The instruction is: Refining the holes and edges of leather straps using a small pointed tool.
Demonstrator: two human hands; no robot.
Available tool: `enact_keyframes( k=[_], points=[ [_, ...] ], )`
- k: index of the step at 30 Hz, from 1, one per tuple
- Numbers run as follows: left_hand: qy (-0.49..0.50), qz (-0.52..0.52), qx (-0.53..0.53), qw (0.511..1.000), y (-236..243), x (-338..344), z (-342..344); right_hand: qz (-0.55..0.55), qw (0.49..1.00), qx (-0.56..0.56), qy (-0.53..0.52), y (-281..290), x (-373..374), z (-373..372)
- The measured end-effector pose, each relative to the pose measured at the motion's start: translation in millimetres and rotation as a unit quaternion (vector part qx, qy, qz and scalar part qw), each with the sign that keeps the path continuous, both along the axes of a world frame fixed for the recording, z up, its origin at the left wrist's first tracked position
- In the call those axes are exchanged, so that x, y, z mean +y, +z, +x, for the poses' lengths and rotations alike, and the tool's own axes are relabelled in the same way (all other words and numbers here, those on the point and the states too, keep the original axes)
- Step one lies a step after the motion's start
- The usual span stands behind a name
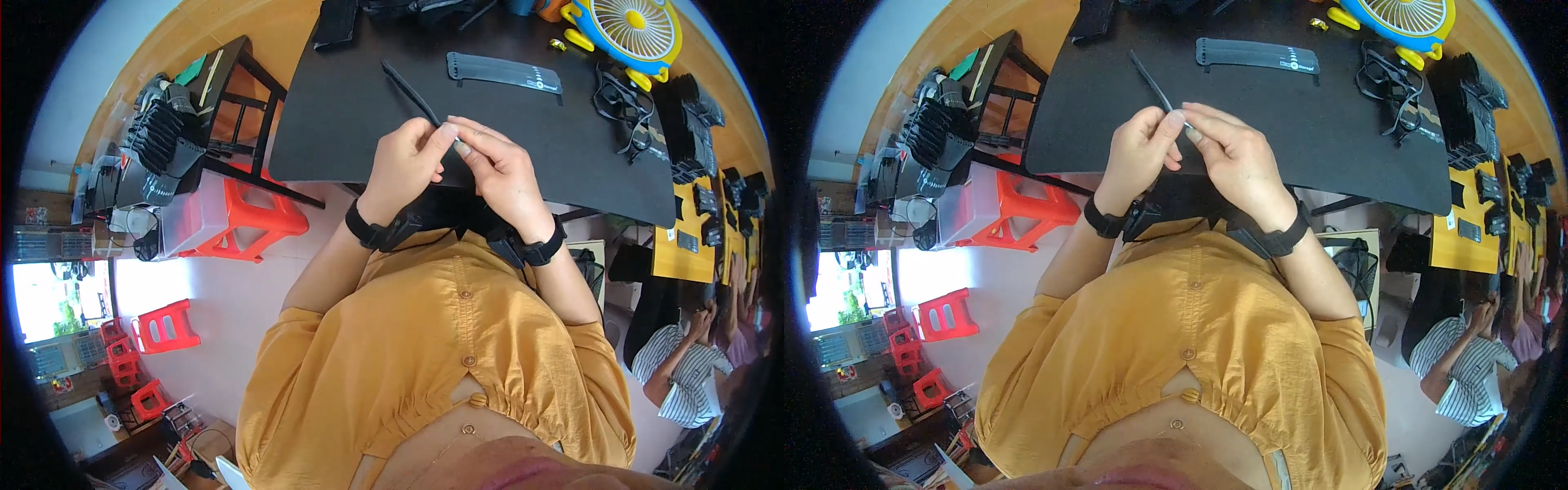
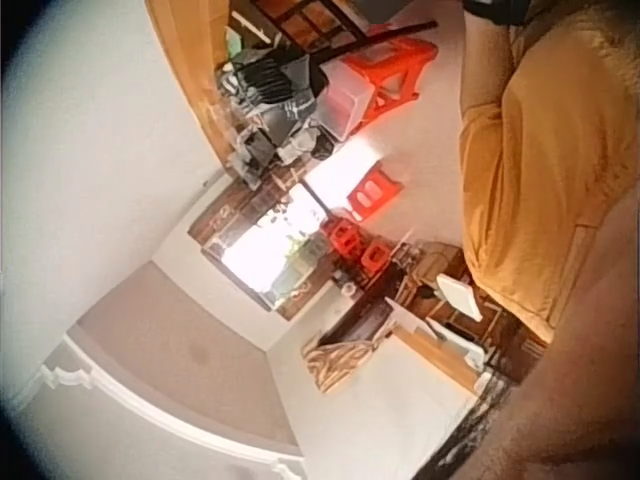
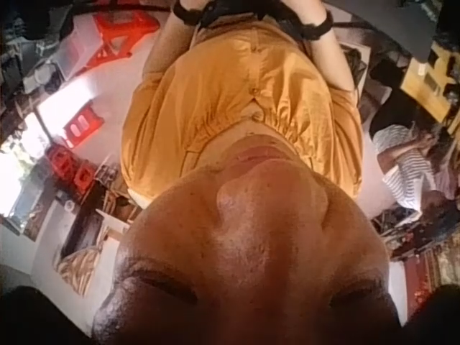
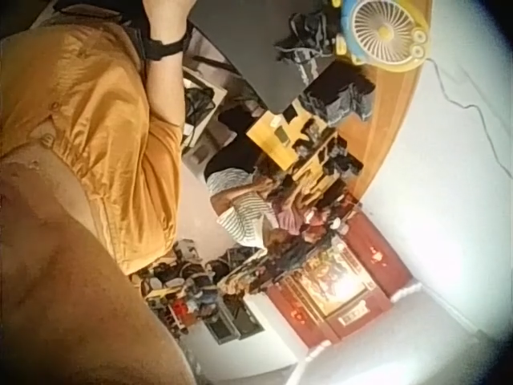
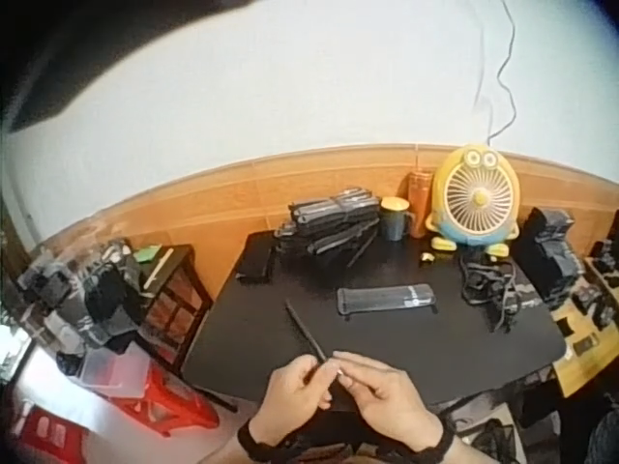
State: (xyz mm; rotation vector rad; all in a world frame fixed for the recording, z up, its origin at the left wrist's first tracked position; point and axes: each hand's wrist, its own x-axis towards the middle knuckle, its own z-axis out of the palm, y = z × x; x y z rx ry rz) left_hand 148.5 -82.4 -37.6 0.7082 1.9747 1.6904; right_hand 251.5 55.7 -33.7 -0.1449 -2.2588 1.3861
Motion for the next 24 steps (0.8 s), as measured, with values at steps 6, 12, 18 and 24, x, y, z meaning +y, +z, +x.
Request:
enact_keyframes(
  k=[6,12,18,24],
  points=[
    [-0.01,0.021,0.102,0.995,-1,-4,6,-0.003,0.998,0.045,0.036,0,-6,0],
    [0.008,0.055,0.189,0.98,-7,-11,2,-0.048,0.997,0.037,0.049,5,-15,0],
    [-0.002,0.082,0.236,0.968,-10,-21,-1,-0.237,0.966,-0.066,0.076,12,-20,2],
    [0.01,0.135,0.168,0.976,-25,-29,0,-0.397,0.908,0.013,0.133,31,-5,2]
  ],
)
